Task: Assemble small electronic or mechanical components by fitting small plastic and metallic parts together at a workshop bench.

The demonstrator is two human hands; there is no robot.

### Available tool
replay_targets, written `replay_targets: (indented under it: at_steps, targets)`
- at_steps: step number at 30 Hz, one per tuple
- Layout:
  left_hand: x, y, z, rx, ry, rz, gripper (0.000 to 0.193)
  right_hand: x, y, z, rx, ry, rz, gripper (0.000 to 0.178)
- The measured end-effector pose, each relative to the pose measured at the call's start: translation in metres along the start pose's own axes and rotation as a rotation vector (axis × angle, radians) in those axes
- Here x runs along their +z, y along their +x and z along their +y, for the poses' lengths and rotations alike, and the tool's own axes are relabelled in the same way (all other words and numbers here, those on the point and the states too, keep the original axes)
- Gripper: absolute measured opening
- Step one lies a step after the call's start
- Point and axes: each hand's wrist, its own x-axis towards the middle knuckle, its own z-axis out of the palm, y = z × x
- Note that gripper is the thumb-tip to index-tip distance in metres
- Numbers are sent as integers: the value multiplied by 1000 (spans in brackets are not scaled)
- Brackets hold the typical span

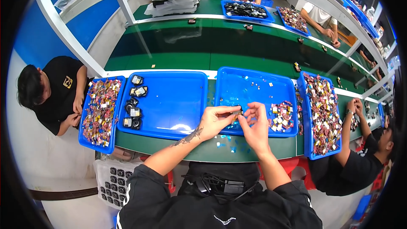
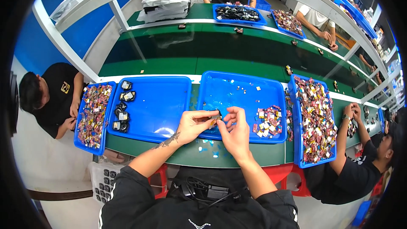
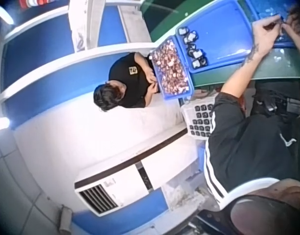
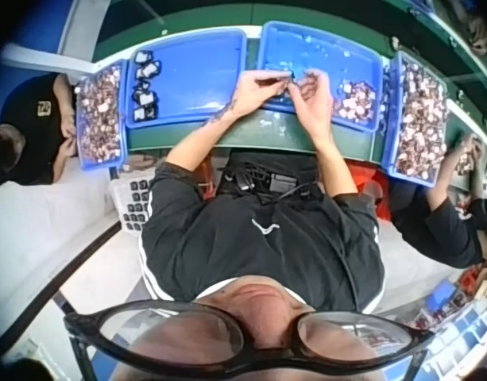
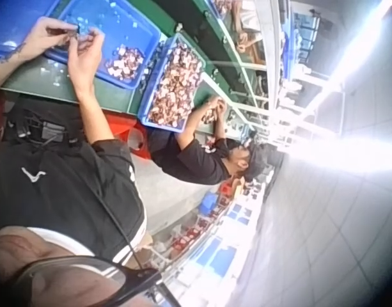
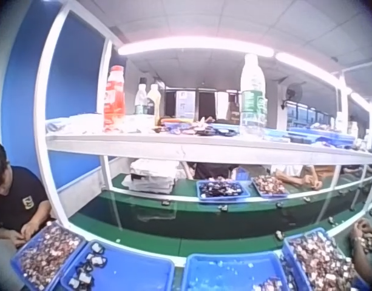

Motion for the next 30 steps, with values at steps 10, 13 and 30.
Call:
replay_targets:
  at_steps: [10, 13, 30]
  targets:
    - [-2, -14, 42, 64, 284, 124, 66, -8, 61, 10, -108, -171, -188, 40]
    - [-68, -48, 75, 173, 1261, 181, 47, -29, 156, 36, 77, -173, -198, 42]
    - [-140, -68, 65, 227, 374, 687, 12, -94, 220, 51, 92, -589, 19, 20]
